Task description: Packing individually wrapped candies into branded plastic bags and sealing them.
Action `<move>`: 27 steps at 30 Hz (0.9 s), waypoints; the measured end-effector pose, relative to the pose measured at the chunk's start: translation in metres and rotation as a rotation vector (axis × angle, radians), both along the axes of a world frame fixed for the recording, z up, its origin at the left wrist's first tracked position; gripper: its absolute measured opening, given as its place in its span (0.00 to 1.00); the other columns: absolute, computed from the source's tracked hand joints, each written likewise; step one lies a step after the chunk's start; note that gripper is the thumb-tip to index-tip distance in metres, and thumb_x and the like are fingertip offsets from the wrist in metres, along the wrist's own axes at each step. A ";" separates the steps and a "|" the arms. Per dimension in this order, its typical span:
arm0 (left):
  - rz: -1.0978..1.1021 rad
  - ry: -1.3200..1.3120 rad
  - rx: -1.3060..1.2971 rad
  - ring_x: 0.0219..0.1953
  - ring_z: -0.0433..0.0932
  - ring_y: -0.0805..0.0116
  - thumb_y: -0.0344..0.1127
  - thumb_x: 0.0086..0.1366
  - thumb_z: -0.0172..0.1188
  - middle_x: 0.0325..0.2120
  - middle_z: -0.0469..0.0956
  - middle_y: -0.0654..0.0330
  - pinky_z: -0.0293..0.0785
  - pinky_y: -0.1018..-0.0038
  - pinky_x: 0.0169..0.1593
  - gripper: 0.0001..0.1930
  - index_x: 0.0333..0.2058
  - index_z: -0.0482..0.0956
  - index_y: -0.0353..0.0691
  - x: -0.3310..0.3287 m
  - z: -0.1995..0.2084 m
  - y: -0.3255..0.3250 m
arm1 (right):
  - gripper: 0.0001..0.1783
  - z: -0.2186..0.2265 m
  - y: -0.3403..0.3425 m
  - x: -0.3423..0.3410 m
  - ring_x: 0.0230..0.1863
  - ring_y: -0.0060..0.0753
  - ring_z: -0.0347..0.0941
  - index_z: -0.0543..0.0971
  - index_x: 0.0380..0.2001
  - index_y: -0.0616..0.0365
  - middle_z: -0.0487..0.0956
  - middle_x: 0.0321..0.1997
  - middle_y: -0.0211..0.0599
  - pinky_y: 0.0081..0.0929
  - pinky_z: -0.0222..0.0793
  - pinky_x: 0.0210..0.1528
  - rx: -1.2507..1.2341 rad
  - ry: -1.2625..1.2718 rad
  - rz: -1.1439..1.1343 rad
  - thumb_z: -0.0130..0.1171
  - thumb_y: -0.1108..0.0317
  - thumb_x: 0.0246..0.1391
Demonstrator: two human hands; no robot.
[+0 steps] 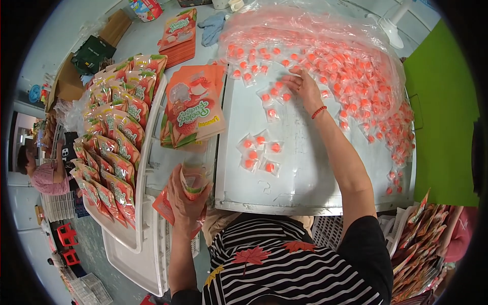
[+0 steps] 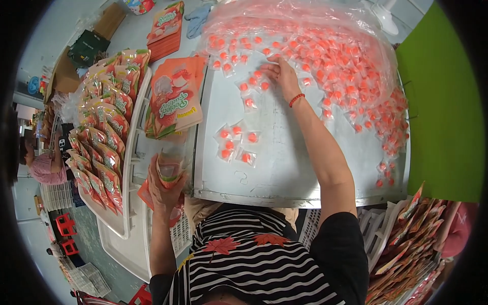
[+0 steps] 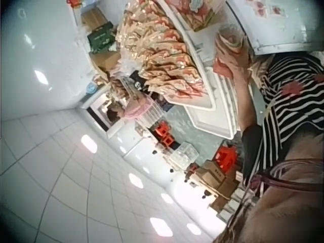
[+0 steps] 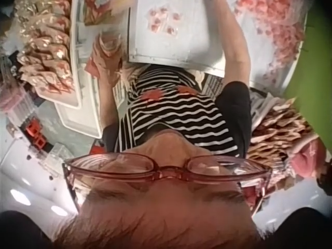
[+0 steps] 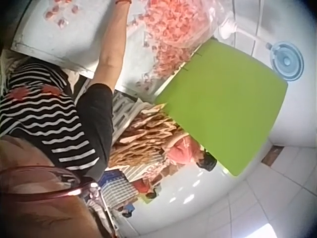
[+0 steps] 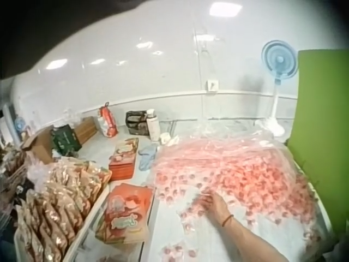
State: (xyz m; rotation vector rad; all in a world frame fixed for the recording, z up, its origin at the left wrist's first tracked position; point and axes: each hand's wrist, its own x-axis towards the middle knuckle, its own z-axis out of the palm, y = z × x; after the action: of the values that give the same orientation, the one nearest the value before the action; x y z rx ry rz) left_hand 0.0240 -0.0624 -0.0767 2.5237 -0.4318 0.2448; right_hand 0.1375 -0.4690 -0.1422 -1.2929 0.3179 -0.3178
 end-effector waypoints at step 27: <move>-0.022 -0.064 0.004 0.50 0.70 0.47 0.33 0.42 0.72 0.49 0.69 0.48 0.68 0.60 0.52 0.44 0.59 0.59 0.39 0.002 -0.001 -0.007 | 0.24 0.004 0.072 -0.010 0.60 0.49 0.60 0.74 0.51 0.47 0.70 0.56 0.41 0.54 0.54 0.57 -1.531 -0.050 0.213 0.51 0.47 0.55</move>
State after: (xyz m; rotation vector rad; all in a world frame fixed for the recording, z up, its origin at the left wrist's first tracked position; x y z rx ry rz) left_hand 0.0256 -0.0698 -0.0779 2.5192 -0.4861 0.3172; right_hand 0.1278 -0.3970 -0.1384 -2.7842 -0.2040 -0.4166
